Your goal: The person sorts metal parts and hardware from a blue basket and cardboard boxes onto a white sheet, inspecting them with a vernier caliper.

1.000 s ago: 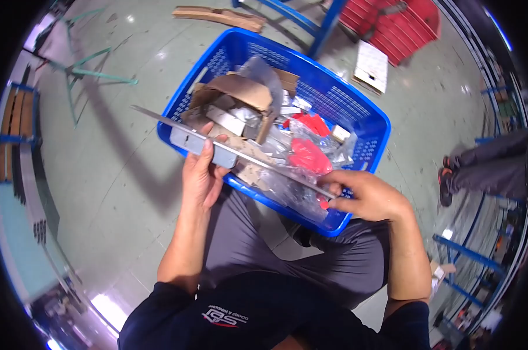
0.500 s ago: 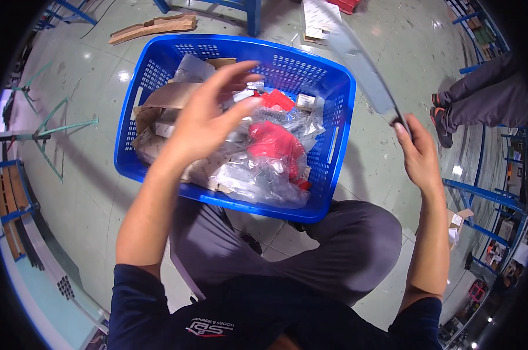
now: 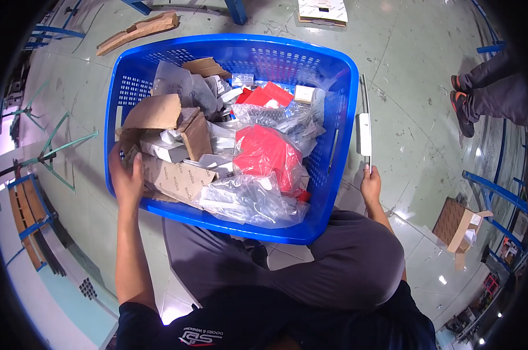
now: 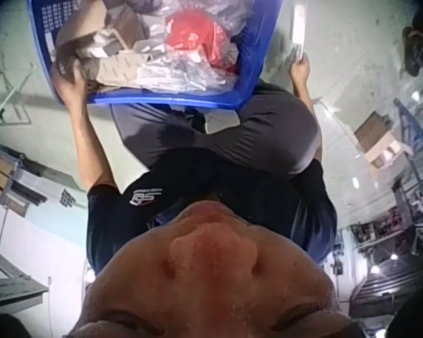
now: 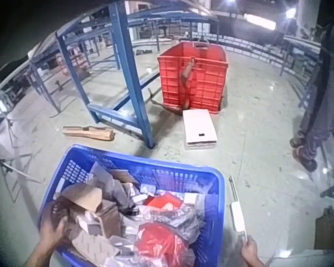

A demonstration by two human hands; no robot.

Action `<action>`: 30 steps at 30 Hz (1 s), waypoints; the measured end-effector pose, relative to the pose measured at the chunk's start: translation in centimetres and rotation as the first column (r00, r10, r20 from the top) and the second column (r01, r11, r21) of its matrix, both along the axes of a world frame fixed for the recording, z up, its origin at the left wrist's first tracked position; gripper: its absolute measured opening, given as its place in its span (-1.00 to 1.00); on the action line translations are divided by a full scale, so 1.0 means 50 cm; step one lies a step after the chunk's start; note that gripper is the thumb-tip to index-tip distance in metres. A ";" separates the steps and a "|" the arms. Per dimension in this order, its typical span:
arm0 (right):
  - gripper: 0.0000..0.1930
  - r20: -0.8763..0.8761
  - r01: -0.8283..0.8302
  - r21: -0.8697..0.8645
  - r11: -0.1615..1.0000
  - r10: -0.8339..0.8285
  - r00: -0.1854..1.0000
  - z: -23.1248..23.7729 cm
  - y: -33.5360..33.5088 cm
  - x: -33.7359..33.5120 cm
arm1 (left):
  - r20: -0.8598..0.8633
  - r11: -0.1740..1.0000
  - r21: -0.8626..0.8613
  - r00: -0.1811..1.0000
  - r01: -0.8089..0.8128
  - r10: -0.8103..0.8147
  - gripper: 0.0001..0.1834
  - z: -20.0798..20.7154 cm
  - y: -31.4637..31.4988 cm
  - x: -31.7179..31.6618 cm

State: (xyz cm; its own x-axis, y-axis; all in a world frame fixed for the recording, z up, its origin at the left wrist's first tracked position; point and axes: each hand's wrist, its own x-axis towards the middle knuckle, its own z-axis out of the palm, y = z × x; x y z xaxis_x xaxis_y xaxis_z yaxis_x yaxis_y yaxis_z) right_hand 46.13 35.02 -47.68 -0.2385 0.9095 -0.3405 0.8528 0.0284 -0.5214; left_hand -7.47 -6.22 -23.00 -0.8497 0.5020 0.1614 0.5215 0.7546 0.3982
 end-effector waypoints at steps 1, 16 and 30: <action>-0.59 0.013 0.018 -0.026 0.999 -0.017 1.000 -0.008 -0.005 -0.004 | -0.026 0.996 -0.009 0.996 0.084 -0.085 -0.38 0.001 0.021 0.014; -0.65 0.025 0.080 0.003 0.997 -0.080 0.996 -0.064 -0.019 -0.030 | 0.429 0.765 -0.116 0.727 0.633 -0.536 -0.27 -0.069 0.379 0.174; -0.68 -0.087 -0.017 0.092 0.996 0.026 0.996 -0.031 0.073 -0.114 | 0.647 0.897 0.009 0.681 0.442 -0.342 -0.19 -0.060 0.379 0.150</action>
State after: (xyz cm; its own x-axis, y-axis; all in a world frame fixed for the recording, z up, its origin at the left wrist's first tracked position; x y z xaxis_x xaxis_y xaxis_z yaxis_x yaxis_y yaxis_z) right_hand 40.46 38.66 -49.24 -0.2837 0.9302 -0.2328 0.8022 0.0972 -0.5891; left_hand 0.02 12.72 -26.00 -0.4511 0.7863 -0.4221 0.4565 0.6097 0.6480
